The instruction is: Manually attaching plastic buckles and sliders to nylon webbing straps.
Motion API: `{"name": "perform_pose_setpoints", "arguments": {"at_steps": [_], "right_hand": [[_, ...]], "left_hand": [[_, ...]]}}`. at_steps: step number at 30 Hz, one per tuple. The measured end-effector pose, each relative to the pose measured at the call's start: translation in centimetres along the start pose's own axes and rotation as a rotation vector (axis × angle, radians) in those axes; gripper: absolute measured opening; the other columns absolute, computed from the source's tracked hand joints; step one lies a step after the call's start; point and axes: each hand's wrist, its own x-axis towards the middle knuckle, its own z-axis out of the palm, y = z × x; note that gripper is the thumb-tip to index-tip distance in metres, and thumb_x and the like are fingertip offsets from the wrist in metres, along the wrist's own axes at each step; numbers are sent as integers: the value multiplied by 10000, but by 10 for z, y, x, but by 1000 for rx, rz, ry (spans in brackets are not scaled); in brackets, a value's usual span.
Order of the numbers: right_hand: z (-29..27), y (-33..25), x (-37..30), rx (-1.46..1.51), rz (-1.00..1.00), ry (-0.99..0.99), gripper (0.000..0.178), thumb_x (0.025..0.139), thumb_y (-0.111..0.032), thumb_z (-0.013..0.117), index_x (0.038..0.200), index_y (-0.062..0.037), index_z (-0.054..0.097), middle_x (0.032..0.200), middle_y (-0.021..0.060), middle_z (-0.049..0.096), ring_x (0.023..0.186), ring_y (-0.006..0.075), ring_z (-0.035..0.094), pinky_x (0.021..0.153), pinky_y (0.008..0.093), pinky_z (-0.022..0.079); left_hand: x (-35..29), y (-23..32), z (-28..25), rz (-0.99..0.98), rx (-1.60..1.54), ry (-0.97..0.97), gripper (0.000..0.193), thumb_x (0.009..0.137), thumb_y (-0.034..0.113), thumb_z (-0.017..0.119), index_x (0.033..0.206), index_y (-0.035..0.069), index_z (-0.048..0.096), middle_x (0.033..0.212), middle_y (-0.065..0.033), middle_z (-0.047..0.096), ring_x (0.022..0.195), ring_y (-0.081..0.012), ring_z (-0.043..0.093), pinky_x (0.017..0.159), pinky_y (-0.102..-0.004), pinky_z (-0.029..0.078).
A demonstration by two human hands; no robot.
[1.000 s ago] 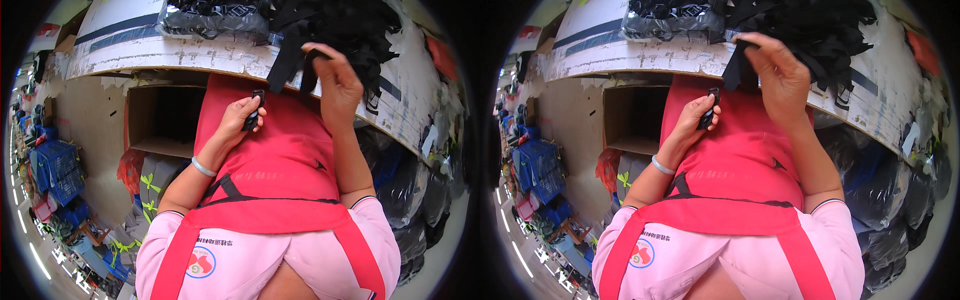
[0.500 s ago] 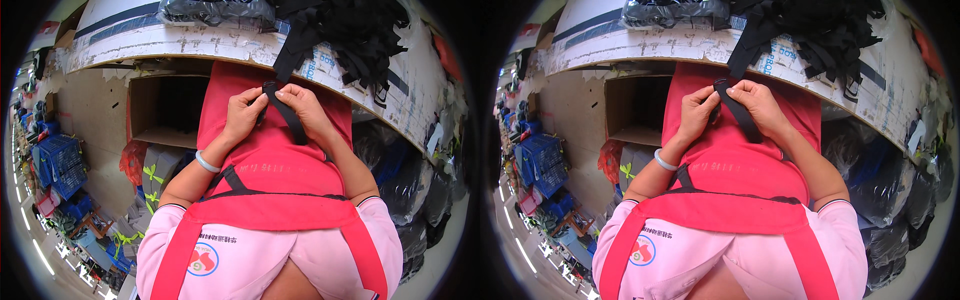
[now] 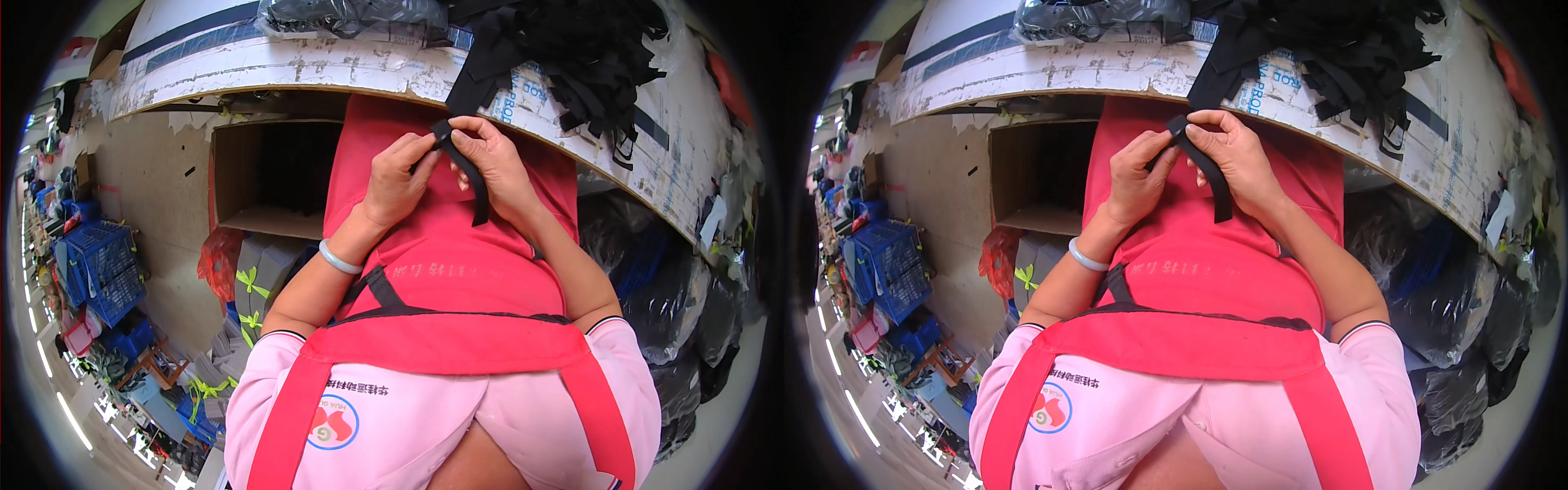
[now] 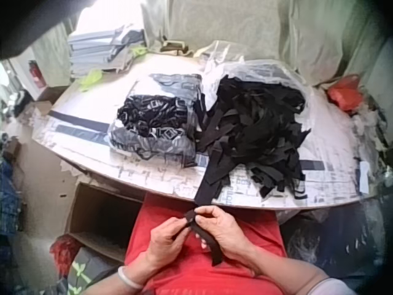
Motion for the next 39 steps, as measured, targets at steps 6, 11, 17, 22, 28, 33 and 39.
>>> {"name": "perform_pose_setpoints", "arguments": {"at_steps": [6,11,17,22,28,33,39], "right_hand": [[-12,-11,0,39,90,-164,221,934,-178,630,1080,-14,605,860,44,654,764,82,616,707,203,505],[-6,1,-1,-221,-84,-53,151,899,-122,668,1019,-30,669,932,21,631,811,66,579,758,200,465],[15,-28,-25,-368,-516,-16,111,910,-54,632,1010,-36,676,857,7,604,686,50,551,583,185,438],[8,-23,-17,-384,-152,-4,137,927,-145,637,928,-9,622,707,17,617,486,35,529,434,173,433],[-4,-8,-11,-376,7,52,157,915,-151,650,847,-34,571,666,18,607,460,48,534,400,183,429],[1,-3,-8,-260,59,36,126,925,-134,632,893,-33,563,697,18,598,526,65,571,453,195,462],[7,2,-8,-97,-163,52,254,918,-69,624,1138,11,525,913,73,605,684,127,644,605,219,553]], "left_hand": [[-4,4,-9,-649,-667,-161,285,920,73,607,1191,-13,611,814,-53,637,654,-140,613,506,-262,473],[5,0,-10,-1022,-1048,-97,282,940,172,611,1135,-31,619,826,-83,648,600,-128,615,443,-231,466],[6,17,-6,-848,-767,-3,244,927,192,640,1046,-21,654,737,-65,660,489,-98,571,407,-216,446],[9,29,-2,-730,-641,80,211,928,187,643,1014,-3,668,717,-25,642,486,-53,536,408,-198,422],[2,28,0,-618,-519,61,129,913,116,656,995,18,673,704,30,583,520,-23,511,407,-185,376],[-2,16,5,-343,-337,116,143,886,62,676,1021,14,683,872,6,626,738,-60,578,613,-174,444],[-1,13,2,-253,-285,113,171,841,8,697,1011,14,706,1092,-54,591,967,-123,569,811,-223,456]]}}
